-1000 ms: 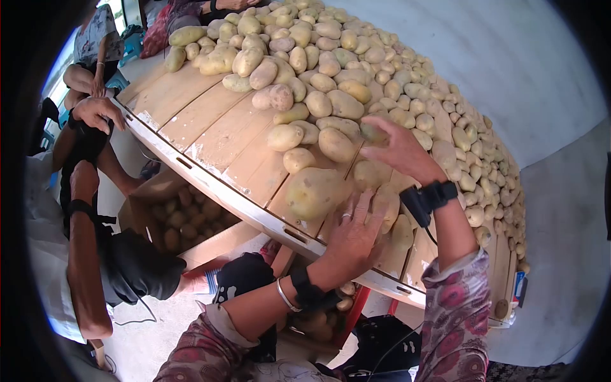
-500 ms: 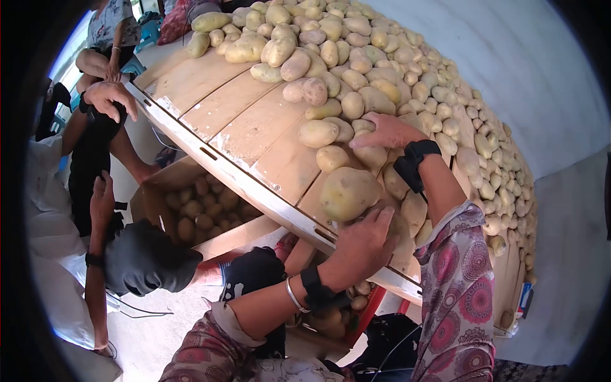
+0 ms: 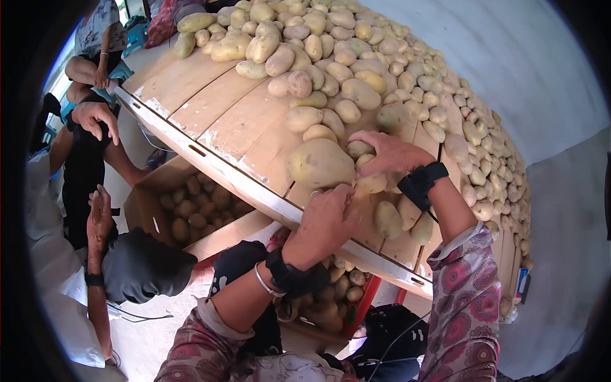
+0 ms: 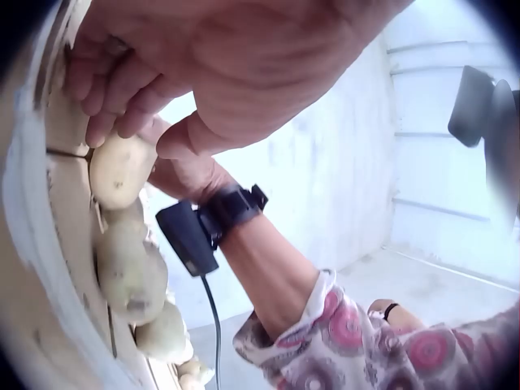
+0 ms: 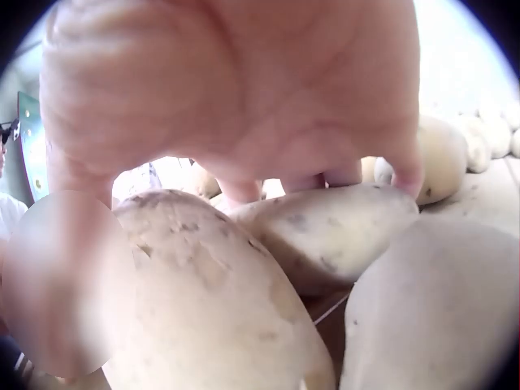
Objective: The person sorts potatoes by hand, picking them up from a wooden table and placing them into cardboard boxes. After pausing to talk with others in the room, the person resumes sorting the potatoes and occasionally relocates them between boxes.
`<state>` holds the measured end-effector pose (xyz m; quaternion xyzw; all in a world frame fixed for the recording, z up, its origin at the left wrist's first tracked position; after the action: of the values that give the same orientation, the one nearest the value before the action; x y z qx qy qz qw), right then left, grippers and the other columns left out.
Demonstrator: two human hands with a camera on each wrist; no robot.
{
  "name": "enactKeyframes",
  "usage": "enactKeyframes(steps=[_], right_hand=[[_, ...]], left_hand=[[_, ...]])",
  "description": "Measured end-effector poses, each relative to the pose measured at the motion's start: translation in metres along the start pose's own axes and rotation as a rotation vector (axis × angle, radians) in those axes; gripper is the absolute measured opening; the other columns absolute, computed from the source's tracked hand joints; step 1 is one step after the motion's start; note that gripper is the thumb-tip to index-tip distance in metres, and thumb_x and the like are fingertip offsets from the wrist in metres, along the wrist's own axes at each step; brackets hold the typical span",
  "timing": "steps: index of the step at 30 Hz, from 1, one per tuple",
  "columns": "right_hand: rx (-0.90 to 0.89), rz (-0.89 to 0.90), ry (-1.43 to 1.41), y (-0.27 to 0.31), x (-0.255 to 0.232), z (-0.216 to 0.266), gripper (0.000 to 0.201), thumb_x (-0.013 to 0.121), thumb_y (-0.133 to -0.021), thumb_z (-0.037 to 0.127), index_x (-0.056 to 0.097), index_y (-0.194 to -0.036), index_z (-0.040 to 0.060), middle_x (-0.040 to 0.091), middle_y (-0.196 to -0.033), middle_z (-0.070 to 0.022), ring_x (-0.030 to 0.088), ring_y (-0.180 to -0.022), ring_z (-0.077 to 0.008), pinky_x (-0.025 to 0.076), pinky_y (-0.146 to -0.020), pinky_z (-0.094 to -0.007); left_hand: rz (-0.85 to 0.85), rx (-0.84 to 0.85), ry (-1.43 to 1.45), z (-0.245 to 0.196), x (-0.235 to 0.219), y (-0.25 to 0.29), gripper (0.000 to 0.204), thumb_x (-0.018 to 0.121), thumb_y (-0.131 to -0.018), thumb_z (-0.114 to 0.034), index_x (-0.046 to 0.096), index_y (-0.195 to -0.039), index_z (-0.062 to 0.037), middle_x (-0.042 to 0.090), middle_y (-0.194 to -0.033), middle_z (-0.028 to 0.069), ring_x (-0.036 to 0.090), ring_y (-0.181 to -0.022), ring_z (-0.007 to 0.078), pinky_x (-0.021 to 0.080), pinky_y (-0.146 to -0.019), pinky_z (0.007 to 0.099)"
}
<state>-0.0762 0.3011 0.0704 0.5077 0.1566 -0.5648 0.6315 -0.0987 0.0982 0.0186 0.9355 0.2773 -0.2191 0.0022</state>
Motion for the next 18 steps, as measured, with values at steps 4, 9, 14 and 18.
enactKeyframes(steps=[4,9,14,18], right_hand=[[-0.064,-0.049,0.067,0.008,0.012,0.003,0.085,0.075,-0.062,0.041,0.039,-0.132,0.0077,0.041,-0.131,-0.0188,0.037,-0.123,-0.0312,0.030,-0.103,-0.0356],[-0.090,-0.136,-0.023,0.042,-0.006,0.005,0.086,0.074,-0.065,0.040,0.036,-0.134,0.0057,0.041,-0.132,-0.0172,0.038,-0.124,-0.0292,0.031,-0.102,-0.0361],[-0.082,-0.746,-0.596,0.164,-0.027,-0.002,0.054,0.064,-0.081,0.019,0.043,-0.128,0.0028,0.053,-0.121,-0.0131,0.050,-0.113,-0.0206,0.040,-0.094,-0.0321],[0.243,-1.322,-0.764,0.245,0.074,-0.042,0.037,0.060,-0.083,0.005,0.050,-0.118,0.0002,0.058,-0.108,-0.0094,0.056,-0.095,-0.0143,0.046,-0.081,-0.0278]], left_hand=[[-0.010,0.079,-0.247,0.007,-0.004,-0.005,0.021,0.056,-0.079,-0.015,0.056,-0.094,-0.0013,0.062,-0.084,0.0162,0.059,-0.082,0.0355,0.046,-0.073,0.0407],[0.058,0.066,-0.178,0.012,-0.008,-0.008,0.015,0.056,-0.079,-0.016,0.060,-0.085,-0.0030,0.062,-0.074,0.0160,0.061,-0.073,0.0323,0.047,-0.064,0.0393],[0.027,0.170,-0.055,0.010,0.002,-0.006,0.011,0.058,-0.078,-0.011,0.056,-0.085,-0.0019,0.061,-0.069,0.0120,0.060,-0.063,0.0265,0.046,-0.057,0.0344],[-0.012,0.246,0.014,-0.009,0.016,-0.006,0.010,0.059,-0.076,-0.005,0.051,-0.081,-0.0006,0.056,-0.067,0.0124,0.055,-0.059,0.0210,0.042,-0.055,0.0318]])
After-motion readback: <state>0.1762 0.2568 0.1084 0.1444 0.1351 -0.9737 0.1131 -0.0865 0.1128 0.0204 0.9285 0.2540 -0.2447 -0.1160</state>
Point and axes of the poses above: each hand's wrist, its own y-axis away from the middle knuckle, its own x-axis out of the palm, z = x × y, the point moved 1 cm from there along -y, towards the middle knuckle
